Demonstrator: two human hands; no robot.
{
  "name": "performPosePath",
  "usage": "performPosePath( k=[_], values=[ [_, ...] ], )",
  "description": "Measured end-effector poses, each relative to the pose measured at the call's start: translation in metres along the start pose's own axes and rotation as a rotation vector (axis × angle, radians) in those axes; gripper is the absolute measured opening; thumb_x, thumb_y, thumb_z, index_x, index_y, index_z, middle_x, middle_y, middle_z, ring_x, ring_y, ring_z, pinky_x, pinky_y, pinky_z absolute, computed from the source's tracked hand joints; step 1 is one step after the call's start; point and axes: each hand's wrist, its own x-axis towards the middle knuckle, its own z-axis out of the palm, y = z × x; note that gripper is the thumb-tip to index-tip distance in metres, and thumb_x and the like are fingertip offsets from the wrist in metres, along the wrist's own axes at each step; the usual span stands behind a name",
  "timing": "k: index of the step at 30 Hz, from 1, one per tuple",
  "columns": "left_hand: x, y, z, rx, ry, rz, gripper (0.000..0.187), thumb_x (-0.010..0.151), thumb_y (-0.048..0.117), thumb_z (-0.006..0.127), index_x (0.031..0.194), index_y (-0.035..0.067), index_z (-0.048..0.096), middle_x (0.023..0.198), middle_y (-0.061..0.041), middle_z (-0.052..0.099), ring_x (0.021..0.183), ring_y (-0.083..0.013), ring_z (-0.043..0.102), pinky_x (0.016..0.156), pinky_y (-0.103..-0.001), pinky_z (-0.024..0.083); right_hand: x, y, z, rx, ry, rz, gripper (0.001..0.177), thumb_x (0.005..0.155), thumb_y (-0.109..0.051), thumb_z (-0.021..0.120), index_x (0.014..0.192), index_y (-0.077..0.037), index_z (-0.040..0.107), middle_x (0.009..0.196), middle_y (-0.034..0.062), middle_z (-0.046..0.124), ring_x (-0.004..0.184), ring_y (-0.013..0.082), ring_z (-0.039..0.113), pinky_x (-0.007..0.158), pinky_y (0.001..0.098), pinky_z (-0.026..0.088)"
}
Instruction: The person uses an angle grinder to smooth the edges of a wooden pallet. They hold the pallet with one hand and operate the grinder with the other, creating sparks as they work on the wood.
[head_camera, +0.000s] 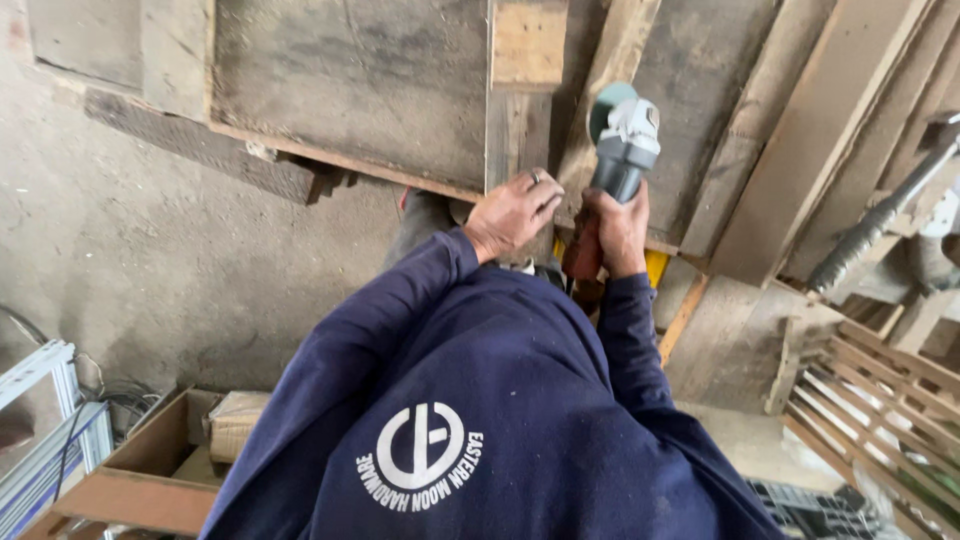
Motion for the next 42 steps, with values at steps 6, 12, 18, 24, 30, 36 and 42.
performPosePath(
  k=[6, 12, 18, 24, 30, 36, 42],
  values=[
    [0.004, 0.009, -0.006, 0.052, -0.175, -0.062, 0.026, 0.099, 0.034, 0.068, 0.105, 0.008, 0.068, 0.106, -0.009, 0.066, 0.105, -0.0291, 0.062, 0.085, -0.040, 0.054, 0.008, 0.013, -0.001, -0.087, -0.010, -0.083, 0.047, 0.080, -0.012, 0.077, 0.118, 0.000, 0.050, 0.093, 0.0092, 0.063, 0.069, 0.0169, 0.064, 0.060, 0.0322, 0.058],
    [0.020, 0.015, 0.005, 0.237, -0.381, 0.042, 0.053, 0.089, 0.048, 0.072, 0.109, 0.000, 0.066, 0.109, -0.015, 0.066, 0.109, -0.0315, 0.058, 0.092, -0.043, 0.052, 0.008, 0.020, -0.001, -0.081, -0.025, -0.050, 0.051, 0.080, -0.016, 0.078, 0.119, 0.000, 0.050, 0.097, 0.0093, 0.064, 0.077, 0.0163, 0.065, 0.065, 0.0311, 0.058],
    [0.028, 0.007, 0.017, 0.167, -0.401, -0.056, 0.048, 0.090, 0.043, 0.071, 0.110, 0.000, 0.067, 0.110, -0.016, 0.066, 0.110, -0.0330, 0.061, 0.089, -0.042, 0.054, 0.019, 0.020, -0.006, -0.155, -0.004, -0.074, 0.051, 0.081, -0.017, 0.079, 0.120, 0.001, 0.051, 0.101, 0.0098, 0.065, 0.084, 0.0162, 0.066, 0.070, 0.0313, 0.060],
    [0.035, 0.011, 0.014, 0.140, -0.445, -0.166, 0.045, 0.091, 0.045, 0.069, 0.106, 0.002, 0.068, 0.107, -0.012, 0.067, 0.105, -0.0307, 0.065, 0.080, -0.041, 0.058, 0.027, 0.013, -0.012, -0.434, -0.014, -0.161, 0.058, 0.082, -0.023, 0.081, 0.123, 0.004, 0.050, 0.105, 0.0170, 0.069, 0.090, 0.0229, 0.070, 0.076, 0.0356, 0.059],
    [0.035, 0.009, 0.015, 0.196, -0.532, -0.196, 0.041, 0.094, 0.044, 0.067, 0.102, 0.004, 0.072, 0.107, -0.011, 0.068, 0.107, -0.0306, 0.065, 0.084, -0.040, 0.057, 0.025, 0.005, -0.006, -0.676, 0.013, -0.165, 0.066, 0.080, -0.032, 0.085, 0.123, 0.005, 0.050, 0.108, 0.0230, 0.070, 0.096, 0.0281, 0.071, 0.084, 0.0404, 0.058],
    [0.037, 0.007, 0.015, 0.176, -0.560, -0.229, 0.043, 0.095, 0.040, 0.065, 0.109, 0.000, 0.069, 0.110, -0.014, 0.067, 0.106, -0.0315, 0.066, 0.083, -0.041, 0.057, 0.025, 0.001, -0.004, -0.620, 0.010, -0.115, 0.069, 0.080, -0.033, 0.084, 0.125, 0.004, 0.047, 0.111, 0.0231, 0.070, 0.098, 0.0299, 0.072, 0.084, 0.0407, 0.060],
    [0.042, 0.017, 0.004, 0.005, -0.407, -0.437, 0.034, 0.098, 0.032, 0.062, 0.116, 0.003, 0.063, 0.113, -0.014, 0.068, 0.110, -0.0308, 0.067, 0.092, -0.042, 0.057, 0.030, 0.017, -0.005, -0.643, 0.036, -0.162, 0.071, 0.081, -0.032, 0.082, 0.132, 0.001, 0.046, 0.112, 0.0253, 0.072, 0.101, 0.0344, 0.074, 0.087, 0.0435, 0.058]
  ],
)
